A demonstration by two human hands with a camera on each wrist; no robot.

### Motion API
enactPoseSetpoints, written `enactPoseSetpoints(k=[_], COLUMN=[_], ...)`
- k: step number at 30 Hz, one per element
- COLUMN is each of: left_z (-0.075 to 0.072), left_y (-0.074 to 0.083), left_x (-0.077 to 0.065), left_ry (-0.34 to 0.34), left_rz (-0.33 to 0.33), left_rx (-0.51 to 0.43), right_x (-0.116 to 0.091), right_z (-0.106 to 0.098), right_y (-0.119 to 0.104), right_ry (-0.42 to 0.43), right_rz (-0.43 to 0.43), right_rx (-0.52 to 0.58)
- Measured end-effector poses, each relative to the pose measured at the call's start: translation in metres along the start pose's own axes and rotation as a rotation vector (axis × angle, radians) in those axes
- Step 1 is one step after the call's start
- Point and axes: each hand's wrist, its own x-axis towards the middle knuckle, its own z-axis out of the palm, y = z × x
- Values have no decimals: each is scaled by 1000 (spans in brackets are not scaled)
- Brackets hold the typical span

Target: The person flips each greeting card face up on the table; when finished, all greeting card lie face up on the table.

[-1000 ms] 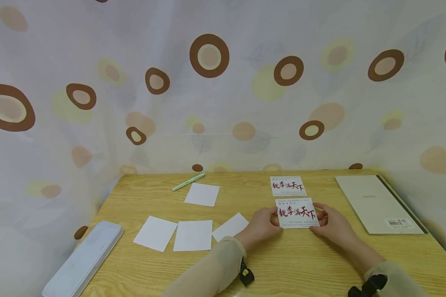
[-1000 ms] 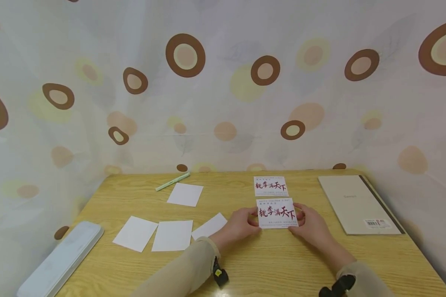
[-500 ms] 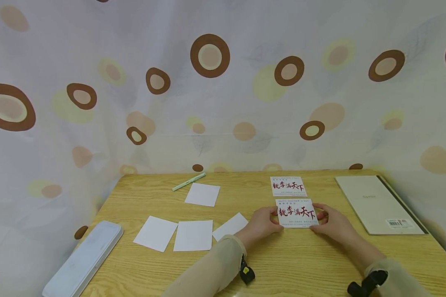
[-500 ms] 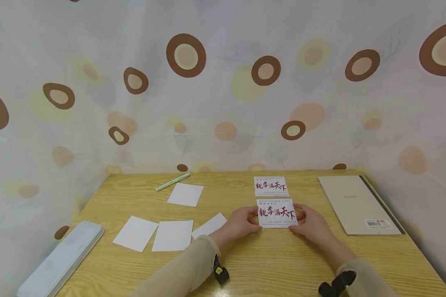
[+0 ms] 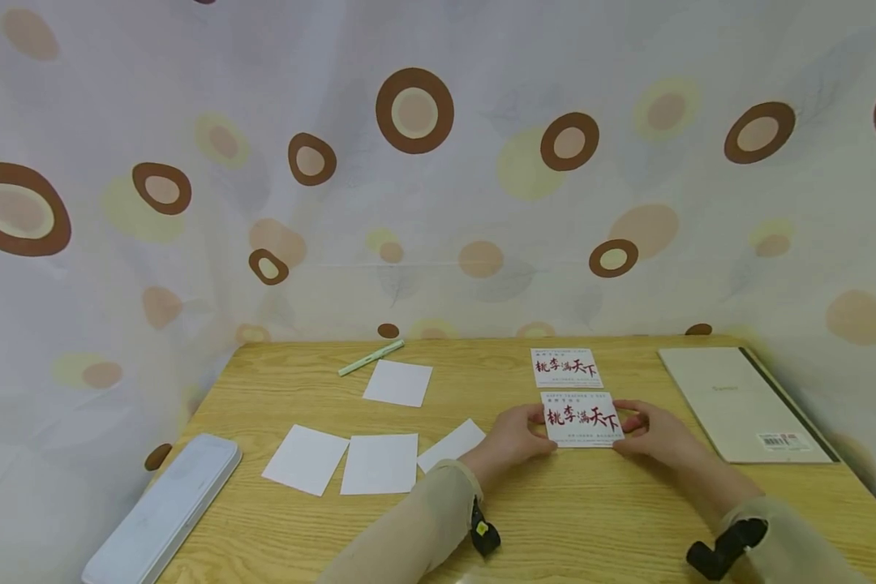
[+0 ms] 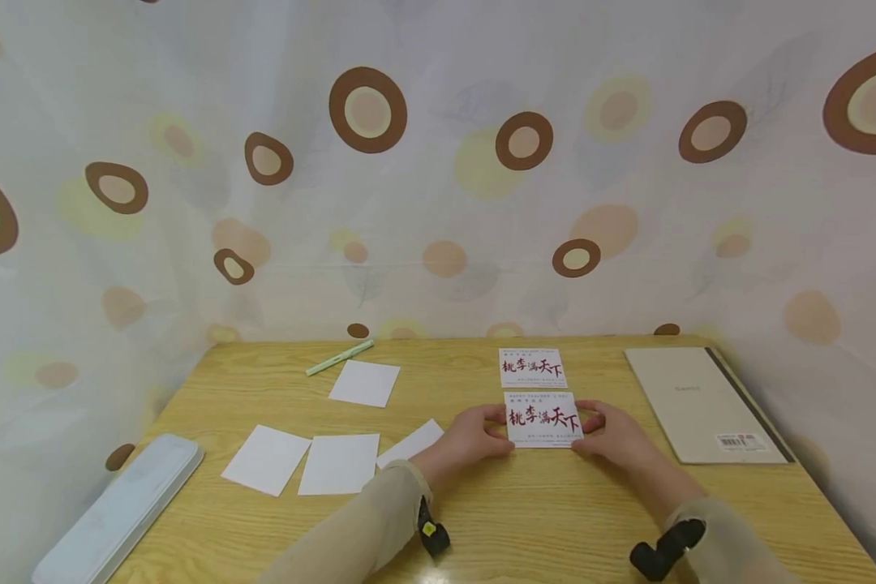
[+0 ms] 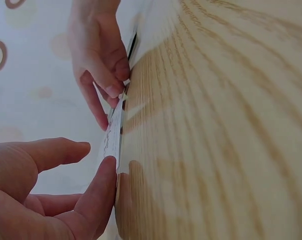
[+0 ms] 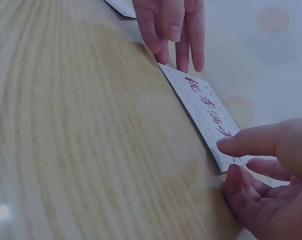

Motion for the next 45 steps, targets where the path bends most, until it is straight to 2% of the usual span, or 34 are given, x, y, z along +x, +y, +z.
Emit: enactPoseSetpoints(k=[6, 11, 14, 24, 31, 45], left_z=[-1, -2, -2, -2, -2, -4], left_y=[-2, -3, -3, -1, -2, -10], left_x=[2, 4, 4, 2, -1, -3], left_ry=[20, 31, 26, 10, 1, -5], left_rz=[-26, -31, -33, -44, -58, -45], left_rx=[11, 37, 21, -19, -69, -146], right_x=[5, 9, 10, 7, 6, -1], right_z=[-9, -15, -16, -16, -13, -12], right_y=[0, -1, 0, -1, 0, -1], right_ry=[-110, -154, -157, -147, -134, -112], right_rz=[66, 128, 145, 121, 110, 114], right_rx=[92, 166, 176, 211, 191, 205])
